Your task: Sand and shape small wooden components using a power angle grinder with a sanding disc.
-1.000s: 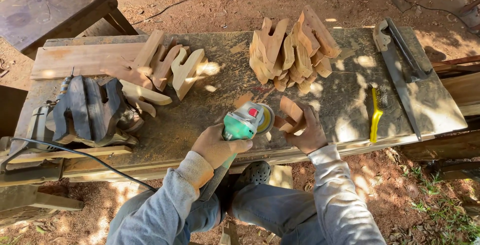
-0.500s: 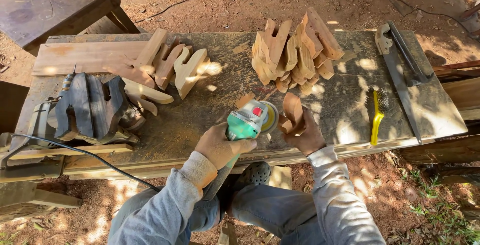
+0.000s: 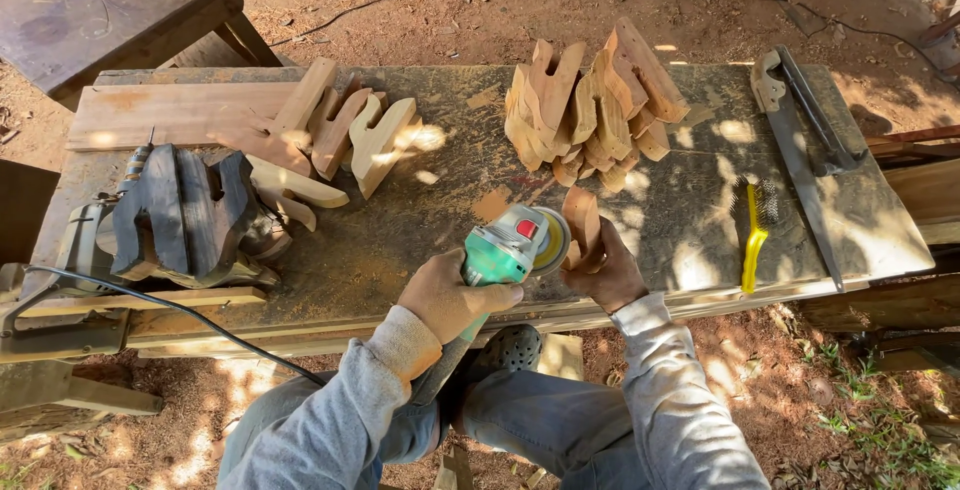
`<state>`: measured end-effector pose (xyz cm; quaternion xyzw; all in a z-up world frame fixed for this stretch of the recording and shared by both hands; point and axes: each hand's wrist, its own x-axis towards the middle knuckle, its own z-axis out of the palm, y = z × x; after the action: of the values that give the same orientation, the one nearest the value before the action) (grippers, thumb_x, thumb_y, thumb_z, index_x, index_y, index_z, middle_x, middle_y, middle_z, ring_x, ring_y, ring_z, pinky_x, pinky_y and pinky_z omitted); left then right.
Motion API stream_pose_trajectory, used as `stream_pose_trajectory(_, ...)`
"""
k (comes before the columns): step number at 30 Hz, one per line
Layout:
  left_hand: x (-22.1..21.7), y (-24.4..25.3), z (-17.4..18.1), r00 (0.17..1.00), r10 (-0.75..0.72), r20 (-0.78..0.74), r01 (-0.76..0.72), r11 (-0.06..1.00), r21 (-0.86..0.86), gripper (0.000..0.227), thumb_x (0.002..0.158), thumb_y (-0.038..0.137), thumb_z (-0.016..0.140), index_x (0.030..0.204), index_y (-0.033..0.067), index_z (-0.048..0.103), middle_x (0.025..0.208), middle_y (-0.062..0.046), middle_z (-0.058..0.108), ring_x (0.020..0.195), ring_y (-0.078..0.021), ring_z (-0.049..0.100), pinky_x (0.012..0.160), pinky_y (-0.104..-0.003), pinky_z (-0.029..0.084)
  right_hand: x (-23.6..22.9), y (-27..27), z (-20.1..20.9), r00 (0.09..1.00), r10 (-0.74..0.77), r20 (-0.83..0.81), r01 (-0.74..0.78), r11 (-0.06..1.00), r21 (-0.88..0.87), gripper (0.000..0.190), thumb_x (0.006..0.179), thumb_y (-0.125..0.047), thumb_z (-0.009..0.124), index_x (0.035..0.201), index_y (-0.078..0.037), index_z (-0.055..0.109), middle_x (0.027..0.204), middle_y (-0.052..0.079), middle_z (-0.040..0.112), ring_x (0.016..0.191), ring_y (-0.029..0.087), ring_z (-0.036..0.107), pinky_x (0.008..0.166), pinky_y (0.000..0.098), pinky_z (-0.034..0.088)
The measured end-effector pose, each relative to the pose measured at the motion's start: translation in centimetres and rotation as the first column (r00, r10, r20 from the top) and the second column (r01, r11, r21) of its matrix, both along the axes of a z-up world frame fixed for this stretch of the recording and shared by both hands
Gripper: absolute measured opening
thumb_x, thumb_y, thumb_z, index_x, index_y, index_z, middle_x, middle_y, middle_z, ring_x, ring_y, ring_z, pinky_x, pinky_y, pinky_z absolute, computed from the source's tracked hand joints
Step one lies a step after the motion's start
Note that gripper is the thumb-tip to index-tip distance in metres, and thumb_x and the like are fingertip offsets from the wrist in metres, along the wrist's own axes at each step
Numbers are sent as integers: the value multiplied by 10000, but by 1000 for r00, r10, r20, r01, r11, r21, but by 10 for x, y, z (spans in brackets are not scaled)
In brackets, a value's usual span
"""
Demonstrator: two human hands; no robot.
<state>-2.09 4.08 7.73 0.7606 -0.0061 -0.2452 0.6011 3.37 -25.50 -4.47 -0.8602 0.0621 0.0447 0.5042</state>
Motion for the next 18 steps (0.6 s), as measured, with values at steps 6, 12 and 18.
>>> stream_pose_trajectory(6, 7, 5, 0, 1000, 25, -13, -24, 999, 44, 594, 796, 518, 793, 1169, 75, 662, 1082, -202, 702, 1082, -442, 670, 960, -661, 565, 1, -4, -9, 996, 37, 87, -51, 985, 165, 898, 543, -37, 905, 1370, -159, 577, 1113, 124, 662, 1040, 274, 579, 925, 511, 473)
stream_pose_trajectory(12, 4, 3, 2, 999, 48, 3, -48, 999, 17, 659, 765, 572, 795, 1189, 86, 662, 1100, -198, 702, 1095, -436, 664, 969, -661, 566, -2, 4, -5, 994, 28, 101, -48, 978, 201, 834, 553, -33, 901, 1320, -155, 597, 1021, 91, 643, 959, 235, 565, 840, 439, 463)
stream_pose_trajectory(18, 1, 0, -9, 999, 30, 17, -29, 999, -33, 639, 760, 521, 818, 1154, 39, 676, 1029, -228, 709, 1027, -460, 677, 930, -666, 573, 2, -5, -15, 997, 16, 76, -29, 985, 169, 865, 535, -40, 928, 1330, -188, 623, 913, 61, 633, 881, 198, 584, 812, 405, 479)
